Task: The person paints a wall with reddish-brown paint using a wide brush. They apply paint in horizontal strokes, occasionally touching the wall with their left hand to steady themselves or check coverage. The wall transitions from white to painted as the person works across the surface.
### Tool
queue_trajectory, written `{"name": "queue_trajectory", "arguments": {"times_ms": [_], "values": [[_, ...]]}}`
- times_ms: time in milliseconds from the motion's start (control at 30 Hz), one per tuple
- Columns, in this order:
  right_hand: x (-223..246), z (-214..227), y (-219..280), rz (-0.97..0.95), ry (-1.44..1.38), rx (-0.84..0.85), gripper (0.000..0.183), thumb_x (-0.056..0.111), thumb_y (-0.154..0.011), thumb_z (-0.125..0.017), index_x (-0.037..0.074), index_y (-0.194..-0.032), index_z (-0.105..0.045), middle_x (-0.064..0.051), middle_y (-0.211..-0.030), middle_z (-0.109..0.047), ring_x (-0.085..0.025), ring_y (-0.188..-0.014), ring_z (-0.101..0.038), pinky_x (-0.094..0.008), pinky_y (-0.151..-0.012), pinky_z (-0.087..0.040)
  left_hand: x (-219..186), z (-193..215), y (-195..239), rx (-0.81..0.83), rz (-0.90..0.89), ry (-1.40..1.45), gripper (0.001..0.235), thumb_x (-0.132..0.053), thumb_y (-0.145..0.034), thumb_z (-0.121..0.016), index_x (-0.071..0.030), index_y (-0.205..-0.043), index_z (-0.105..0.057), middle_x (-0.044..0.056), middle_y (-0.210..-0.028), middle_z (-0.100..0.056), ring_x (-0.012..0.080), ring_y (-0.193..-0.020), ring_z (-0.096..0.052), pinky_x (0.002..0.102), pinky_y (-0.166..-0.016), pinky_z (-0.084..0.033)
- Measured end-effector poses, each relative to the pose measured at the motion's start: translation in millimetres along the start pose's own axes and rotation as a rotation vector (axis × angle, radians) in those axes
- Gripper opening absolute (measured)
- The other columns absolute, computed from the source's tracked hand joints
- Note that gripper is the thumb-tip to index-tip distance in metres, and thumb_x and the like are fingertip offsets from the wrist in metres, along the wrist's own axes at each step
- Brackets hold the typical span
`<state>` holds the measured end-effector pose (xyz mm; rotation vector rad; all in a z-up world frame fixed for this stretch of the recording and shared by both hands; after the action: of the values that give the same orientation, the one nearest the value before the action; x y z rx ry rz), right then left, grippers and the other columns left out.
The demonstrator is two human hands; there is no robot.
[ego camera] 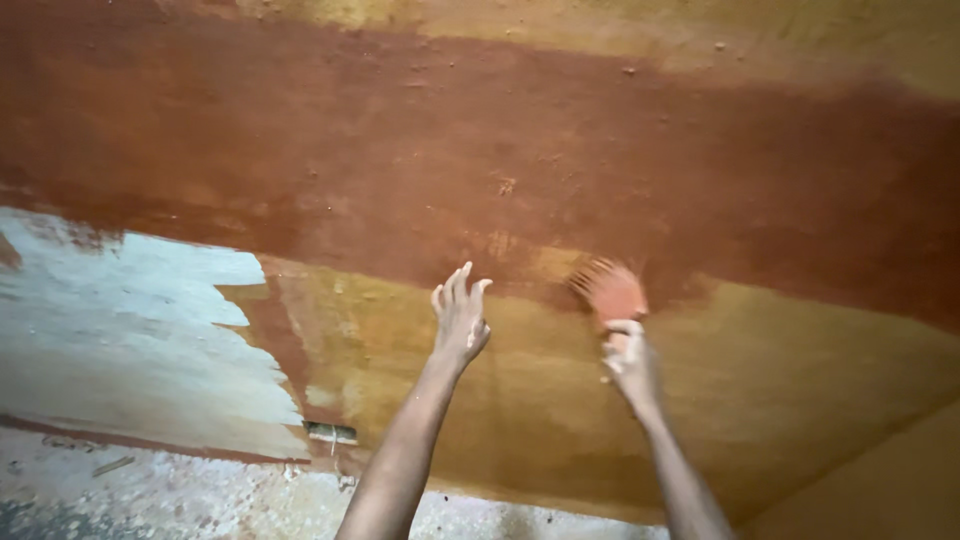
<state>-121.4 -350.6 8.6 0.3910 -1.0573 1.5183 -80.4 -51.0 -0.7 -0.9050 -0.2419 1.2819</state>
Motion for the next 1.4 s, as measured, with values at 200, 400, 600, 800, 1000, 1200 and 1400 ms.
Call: {"name": "queue_trajectory", "arguments": {"times_ms": [200, 400, 600, 800, 1000, 1200, 1400], "values": [[-58.6, 7.8, 23.6, 0.164, 0.169, -0.323, 0.042, -0.010, -0.076, -0.059, 0.006, -0.115, -0.054, -0.021, -0.107, -0.046, -0.032, -0.093, -0.051, -0.042, -0.076, -0.049, -2.4, -9.0, 14.9, -0.004, -0.009, 0.105, 0.073, 0.005, -0.064, -0.061, -0.014, -0.134, -0.054, 0.019, -0.152, -0.040, 0.0393, -0.142, -0.035, 0.062, -0.114, -0.025], [23.4, -56.9, -8.2, 0.498, 0.051, -0.153, 0.049, -0.013, -0.068, -0.055, 0.007, -0.112, -0.052, -0.019, -0.107, -0.051, -0.035, -0.097, -0.055, -0.043, -0.086, -0.048, -56.0, 5.6, 25.9, -0.052, -0.108, 0.303, 0.067, 0.003, -0.076, -0.058, -0.009, -0.141, -0.049, 0.017, -0.148, -0.050, 0.0343, -0.141, -0.044, 0.056, -0.113, -0.030], [36.6, -61.3, 15.1, 0.198, -0.112, 0.065, 0.028, 0.000, -0.094, -0.058, 0.005, -0.118, -0.044, -0.016, -0.101, -0.061, -0.036, -0.088, -0.072, -0.044, -0.065, -0.057, -52.1, 17.9, 29.8, -0.031, 0.012, 0.365, 0.059, -0.006, -0.089, -0.061, -0.008, -0.145, -0.042, 0.018, -0.140, -0.052, 0.0356, -0.132, -0.047, 0.055, -0.109, -0.032], [-34.0, -6.6, 18.1, -0.243, -0.415, -0.282, 0.046, 0.006, -0.093, -0.061, 0.004, -0.125, -0.029, -0.019, -0.119, -0.050, -0.029, -0.083, -0.071, -0.039, -0.054, -0.063, -14.7, 9.0, 62.5, 0.123, 0.164, 0.369, 0.057, -0.010, -0.090, -0.058, -0.011, -0.145, -0.042, 0.014, -0.133, -0.058, 0.0304, -0.124, -0.057, 0.054, -0.106, -0.036], [-18.9, -39.6, 12.8, 0.069, -0.116, -0.219, 0.071, 0.001, -0.087, -0.070, 0.001, -0.148, -0.033, -0.020, -0.124, -0.055, -0.030, -0.103, -0.061, -0.042, -0.078, -0.056, -12.3, -0.2, 55.5, 0.117, 0.192, 0.341, 0.057, -0.015, -0.094, -0.060, -0.010, -0.147, -0.040, 0.020, -0.140, -0.052, 0.0396, -0.132, -0.048, 0.056, -0.106, -0.036], [38.5, -78.2, 18.6, 0.040, -0.460, 0.307, 0.081, -0.008, -0.083, -0.058, 0.014, -0.157, -0.034, -0.012, -0.132, -0.060, -0.019, -0.104, -0.068, -0.032, -0.082, -0.056, -47.0, -17.8, 72.7, 0.052, 0.203, 0.505, 0.067, -0.011, -0.093, -0.061, -0.007, -0.152, -0.031, 0.024, -0.148, -0.047, 0.0411, -0.137, -0.046, 0.057, -0.109, -0.036], [-2.9, -50.3, 15.5, -0.120, -0.303, -0.042, 0.077, -0.002, -0.085, -0.062, 0.012, -0.156, -0.037, -0.015, -0.137, -0.060, -0.028, -0.107, -0.068, -0.036, -0.086, -0.054, -24.3, -12.3, 76.8, 0.095, 0.357, 0.546, 0.077, -0.010, -0.088, -0.062, -0.007, -0.154, -0.023, 0.021, -0.146, -0.050, 0.0381, -0.135, -0.050, 0.056, -0.108, -0.041]]}}
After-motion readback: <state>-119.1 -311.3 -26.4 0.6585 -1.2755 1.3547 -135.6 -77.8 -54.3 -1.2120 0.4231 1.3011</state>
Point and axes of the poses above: each hand's wrist, its own y-axis away from the middle knuckle, its own z-axis out of the back of the hand, x = y × z, the point moved 2 cm from there along -y, towards the middle knuckle
